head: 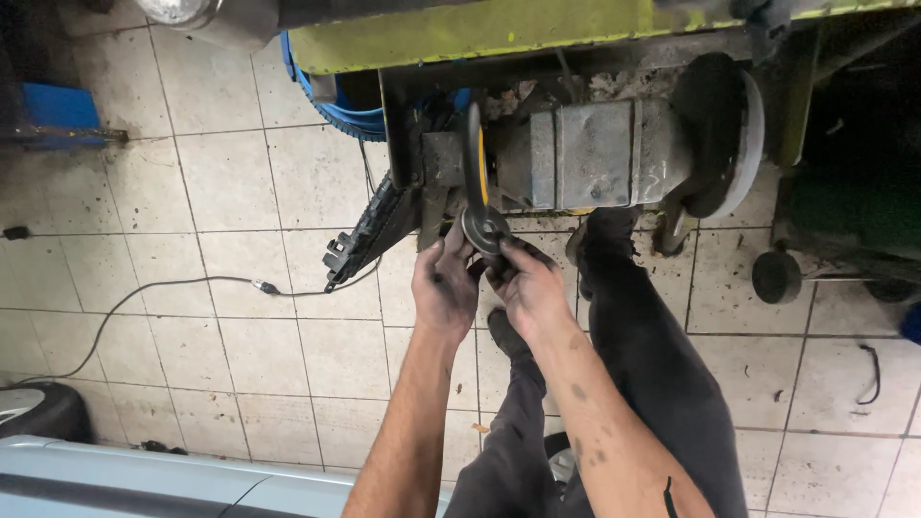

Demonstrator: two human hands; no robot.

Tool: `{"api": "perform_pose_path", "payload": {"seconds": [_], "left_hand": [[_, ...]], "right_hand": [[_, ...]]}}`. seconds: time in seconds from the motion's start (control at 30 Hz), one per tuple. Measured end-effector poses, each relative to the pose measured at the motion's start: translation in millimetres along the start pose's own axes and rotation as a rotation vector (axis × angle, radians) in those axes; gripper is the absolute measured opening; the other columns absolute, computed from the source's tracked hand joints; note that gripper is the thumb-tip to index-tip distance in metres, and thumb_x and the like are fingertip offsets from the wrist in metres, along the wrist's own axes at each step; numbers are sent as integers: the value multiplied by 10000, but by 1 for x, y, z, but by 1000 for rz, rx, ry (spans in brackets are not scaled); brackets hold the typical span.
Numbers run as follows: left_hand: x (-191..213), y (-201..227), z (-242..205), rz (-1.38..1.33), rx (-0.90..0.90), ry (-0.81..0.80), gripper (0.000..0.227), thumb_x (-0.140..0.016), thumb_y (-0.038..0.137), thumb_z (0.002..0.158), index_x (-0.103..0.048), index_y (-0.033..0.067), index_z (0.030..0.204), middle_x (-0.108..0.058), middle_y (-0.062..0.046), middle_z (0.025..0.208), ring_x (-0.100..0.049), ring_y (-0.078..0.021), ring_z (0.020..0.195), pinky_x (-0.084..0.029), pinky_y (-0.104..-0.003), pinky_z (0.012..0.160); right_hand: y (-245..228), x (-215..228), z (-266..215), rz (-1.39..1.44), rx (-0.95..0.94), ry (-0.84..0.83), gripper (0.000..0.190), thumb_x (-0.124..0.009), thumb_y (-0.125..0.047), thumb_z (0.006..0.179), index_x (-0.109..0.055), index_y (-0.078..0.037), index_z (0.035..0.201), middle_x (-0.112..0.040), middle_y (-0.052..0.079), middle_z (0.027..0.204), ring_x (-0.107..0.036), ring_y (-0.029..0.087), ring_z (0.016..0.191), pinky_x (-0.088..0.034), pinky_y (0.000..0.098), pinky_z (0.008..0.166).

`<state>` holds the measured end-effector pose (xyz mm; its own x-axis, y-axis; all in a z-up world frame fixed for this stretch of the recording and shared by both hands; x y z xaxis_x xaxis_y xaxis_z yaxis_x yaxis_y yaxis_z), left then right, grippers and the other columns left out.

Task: The person handles a cylindrical metal part and a larger mechanical assembly under a yellow press. They retrieve a pneumatic tool from a blue cabinet and use it to work on the assembly, then place the parts back onto the press platform.

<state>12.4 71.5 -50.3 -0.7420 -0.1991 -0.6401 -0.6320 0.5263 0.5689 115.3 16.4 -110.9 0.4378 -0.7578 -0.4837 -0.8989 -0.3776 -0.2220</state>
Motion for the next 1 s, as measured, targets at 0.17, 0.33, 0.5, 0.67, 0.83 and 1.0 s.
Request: {"api": "perform_pose_path", "payload": {"seconds": [0.17, 0.33, 0.5, 0.67, 0.83, 1.0], "left_hand": [[-15, 8, 5, -1, 32, -10, 794, -312, 570, 1009, -505, -27, 1496, -625, -135, 1365, -527, -240, 1265, -336, -390, 1126], [-21, 1, 11, -28, 44, -50, 840, -248, 619, 1040, -511, -49, 1477, -633, -130, 1329, -518, -254, 1260, -338, -371, 1134], [-24, -12, 14, -97, 149, 14, 1012, -226, 802, 959, -521, -26, 1460, -653, -63, 1130, -519, -203, 999, -394, -319, 893], [-28, -8, 10, -134, 165, 100, 1168, -218, 906, 849, -550, -30, 1464, -615, -14, 1014, -456, -164, 862, -369, -288, 789], [-26, -9, 16, -170, 162, 21, 1196, -230, 957, 840, -560, -24, 1439, -610, -15, 951, -454, -170, 811, -340, -300, 696], [23, -28, 21, 0, 177, 22, 688, -564, 527, 970, -529, -21, 1384, -654, -55, 1119, -566, -184, 985, -459, -328, 879]], "right_hand": [[10, 1, 4, 5, -37, 36, 168, -674, -104, 959, -685, 31, 1059, -745, 104, 932, -703, 196, 812, -551, 349, 716], [13, 4, 4, 24, -54, 52, 187, -660, -119, 964, -691, 18, 1087, -754, 97, 968, -717, 184, 848, -559, 345, 771], [2, 7, 2, 34, -9, 34, 191, -627, -90, 947, -665, 23, 1096, -765, 120, 973, -737, 203, 849, -554, 367, 750], [-8, -4, -9, -8, 10, 25, 182, -632, -75, 960, -660, 46, 1093, -762, 144, 970, -738, 214, 853, -561, 356, 746], [-12, -12, -11, -8, 44, -18, 205, -643, -67, 973, -619, 26, 1154, -755, 125, 1002, -733, 210, 874, -550, 348, 734], [-22, -23, -22, -5, 82, 13, 477, -645, -1, 882, -557, -60, 1347, -734, 124, 1032, -731, 227, 880, -591, 366, 770]]}}
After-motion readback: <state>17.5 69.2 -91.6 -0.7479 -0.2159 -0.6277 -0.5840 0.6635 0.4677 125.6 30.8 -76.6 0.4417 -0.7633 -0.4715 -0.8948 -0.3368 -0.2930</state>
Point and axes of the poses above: each hand's wrist, its own z-axis towards the middle knuckle, its own x-axis out of the back of the hand, y = z × x, the point moved 10 cm from there along z, towards the middle knuckle
